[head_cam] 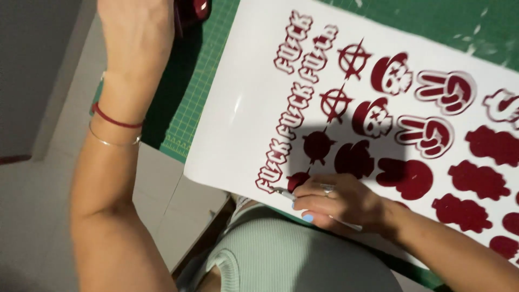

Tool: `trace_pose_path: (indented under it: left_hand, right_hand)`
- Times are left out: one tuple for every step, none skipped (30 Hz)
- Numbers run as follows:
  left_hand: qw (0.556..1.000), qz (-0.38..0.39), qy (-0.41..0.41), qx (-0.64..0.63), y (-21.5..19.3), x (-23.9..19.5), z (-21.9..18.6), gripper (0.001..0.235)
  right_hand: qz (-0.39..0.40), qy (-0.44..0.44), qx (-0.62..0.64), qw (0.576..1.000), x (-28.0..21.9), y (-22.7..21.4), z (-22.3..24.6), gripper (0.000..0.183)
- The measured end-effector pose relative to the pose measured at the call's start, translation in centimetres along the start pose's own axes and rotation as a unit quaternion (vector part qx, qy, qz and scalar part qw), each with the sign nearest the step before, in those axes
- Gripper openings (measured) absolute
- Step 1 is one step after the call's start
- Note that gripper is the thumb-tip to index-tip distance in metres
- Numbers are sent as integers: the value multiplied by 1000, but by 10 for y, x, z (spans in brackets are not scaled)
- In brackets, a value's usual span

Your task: Using a precision weeding tool to remove excess vinyl pieces from a sheet of cut sticker designs.

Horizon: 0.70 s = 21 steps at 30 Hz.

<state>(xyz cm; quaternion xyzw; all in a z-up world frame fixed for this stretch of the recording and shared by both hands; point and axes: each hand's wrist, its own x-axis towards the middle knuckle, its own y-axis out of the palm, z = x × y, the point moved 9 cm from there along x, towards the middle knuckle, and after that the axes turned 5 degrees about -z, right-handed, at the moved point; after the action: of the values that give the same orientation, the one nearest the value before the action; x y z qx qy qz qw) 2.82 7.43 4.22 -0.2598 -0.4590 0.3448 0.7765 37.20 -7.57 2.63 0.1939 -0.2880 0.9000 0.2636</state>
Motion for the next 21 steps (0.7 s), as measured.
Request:
trace_pose_path:
  left_hand:
    - [1000, -11, 0, 16, -2, 5, -3, 17]
    - [999, -22, 1, 31, -5, 7, -1, 18]
    - [998, -34, 1, 46, -9, 9, -2, 18]
    - [997, -44, 1, 60, -10, 12, -5, 19]
    - [997, -53, -2, 61, -14, 11, -4, 19]
    - [998, -33, -1, 56, -12, 10, -4, 16]
    - [999, -13, -1, 50, -9, 9, -5, 19]
    - [999, -23, -4, 49, -16, 7, -4, 19]
    - [999, -6, -5, 54, -18, 6, -4, 14]
    - [999, 5, -1, 52, -16, 9, -7, 15]
    - [999, -11, 1, 44, -23, 5, -7, 15]
    - [999, 9, -3, 38, -21, 3, -7, 17]
    - [999, 28, -7, 32, -18, 2, -6, 27]
    - [1000, 13, 2, 22, -21, 0, -9, 27]
    - [999, 26, -2, 24, -19, -3, -8, 32]
    - [999, 41, -5, 29, -17, -7, -5, 37]
    - [999, 28, 5, 21, -19, -8, -8, 37]
    - [998, 60, -6, 26, -14, -12, -5, 46]
    - [995, 92, -17, 31, -8, -16, -1, 54]
    - [996, 84, -10, 26, -9, -18, -2, 54]
    - [993, 116, -14, 22, -1, -22, 1, 60]
  right_hand:
    - [3, -5, -10, 1000, -5, 3, -3, 31]
    - [4, -9, -19, 1000, -4, 0, 2, 31]
    - [34, 19, -12, 999, -4, 2, 0, 20]
    - [64, 49, -4, 997, -4, 4, -1, 17]
    - [64, 46, -14, 997, 0, 3, 1, 17]
    - [46, 26, -6, 999, 3, 0, 7, 15]
    - [29, 5, 2, 1000, 7, -3, 13, 13]
    - [30, 4, -8, 1000, 11, -6, 16, 13]
    - [39, 21, 9, 999, 15, -8, 16, 13]
    - [43, 43, 20, 998, 18, -10, 17, 14]
    - [37, 47, 2, 998, 18, -13, 16, 14]
    - [59, 55, 4, 997, 16, -10, 16, 12]
    - [80, 63, 5, 995, 13, -8, 15, 12]
    - [68, 70, -10, 995, 14, -11, 14, 12]
    - [50, 42, 14, 998, 15, -14, 20, 12]
    - [32, 12, 40, 999, 17, -16, 25, 14]
    - [20, 17, 27, 999, 15, -17, 23, 14]
    - [63, 40, 5, 997, 11, -8, 16, 13]
    - [106, 64, -16, 992, 7, 1, 9, 15]
    - [98, 68, -24, 993, 6, 1, 8, 15]
    - [62, 43, -27, 997, 7, -3, 13, 15]
